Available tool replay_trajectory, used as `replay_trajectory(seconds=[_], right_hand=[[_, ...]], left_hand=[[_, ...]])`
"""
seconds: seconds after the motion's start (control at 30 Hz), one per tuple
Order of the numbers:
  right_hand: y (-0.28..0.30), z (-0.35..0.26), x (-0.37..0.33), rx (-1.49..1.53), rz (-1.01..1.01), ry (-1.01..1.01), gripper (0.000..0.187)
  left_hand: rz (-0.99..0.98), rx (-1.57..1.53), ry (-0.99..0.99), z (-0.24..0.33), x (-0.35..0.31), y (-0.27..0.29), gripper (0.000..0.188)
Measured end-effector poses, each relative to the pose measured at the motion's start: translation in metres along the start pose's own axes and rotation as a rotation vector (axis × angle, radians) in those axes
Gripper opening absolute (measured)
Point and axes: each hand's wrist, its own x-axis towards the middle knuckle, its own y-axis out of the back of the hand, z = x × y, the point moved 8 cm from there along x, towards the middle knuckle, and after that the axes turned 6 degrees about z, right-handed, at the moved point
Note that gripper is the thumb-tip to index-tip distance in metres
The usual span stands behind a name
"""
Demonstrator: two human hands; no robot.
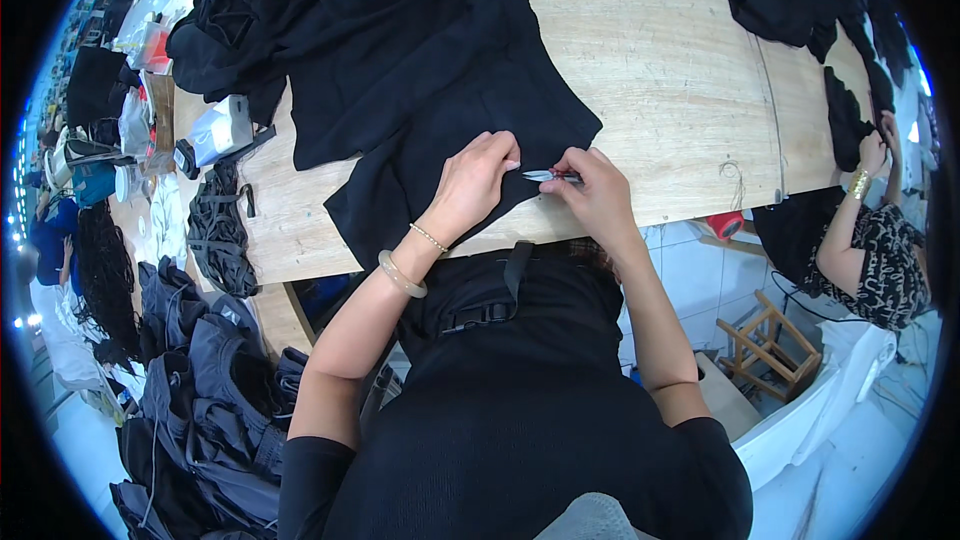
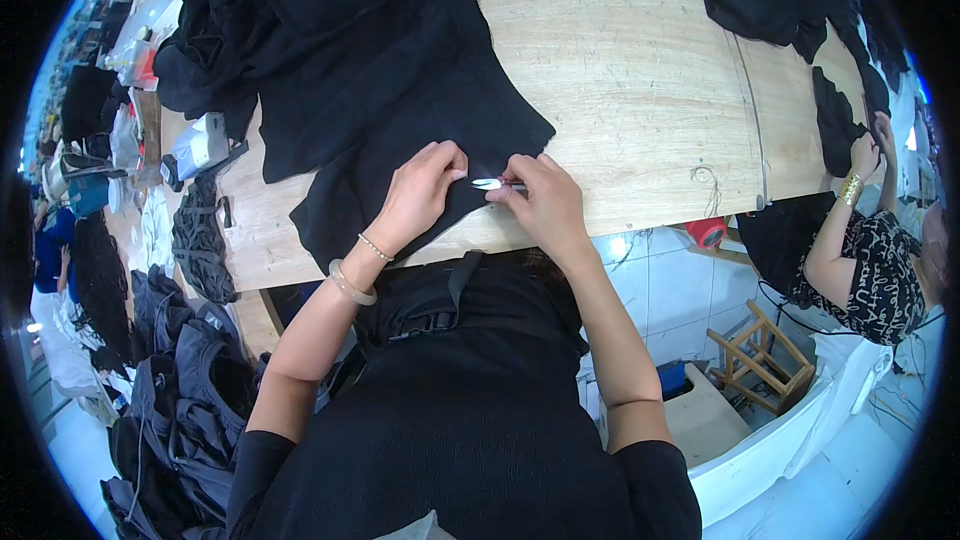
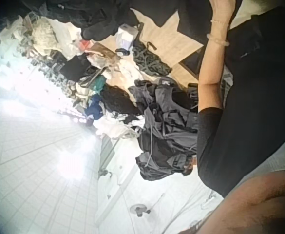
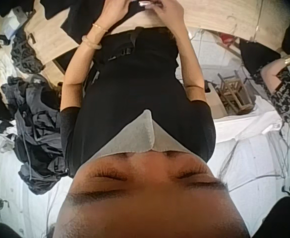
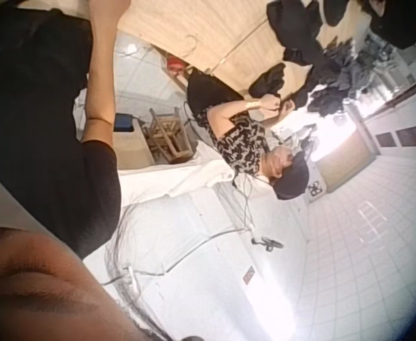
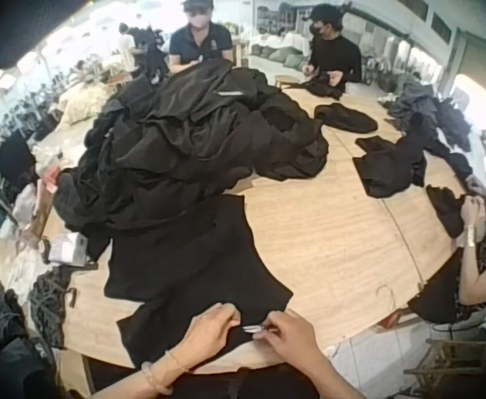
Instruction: The person uses small scissors to trim loose threads and excess fabric from the edges of a black garment. They repeatedly adjust the fabric on the table to access different areas, snipping small sections of material throughout the process.
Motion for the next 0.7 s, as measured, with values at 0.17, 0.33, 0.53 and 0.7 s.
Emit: replay_trajectory(seconds=[0.17, 0.33, 0.53, 0.7], right_hand=[[-0.001, -0.001, 0.001, 0.027, 0.008, -0.006, 0.031], [-0.007, 0.008, 0.002, 0.073, -0.039, -0.066, 0.031], [-0.009, 0.009, 0.003, 0.035, -0.063, -0.115, 0.025], [-0.008, 0.002, 0.004, 0.044, -0.021, -0.032, 0.031]], left_hand=[[-0.003, -0.094, 0.07, -0.001, 0.0, 0.0, 0.013], [0.006, -0.126, 0.067, -0.002, 0.0, 0.0, 0.014], [0.007, -0.139, 0.063, -0.002, -0.001, 0.002, 0.014], [-0.006, -0.154, 0.066, -0.002, -0.001, 0.001, 0.014]])
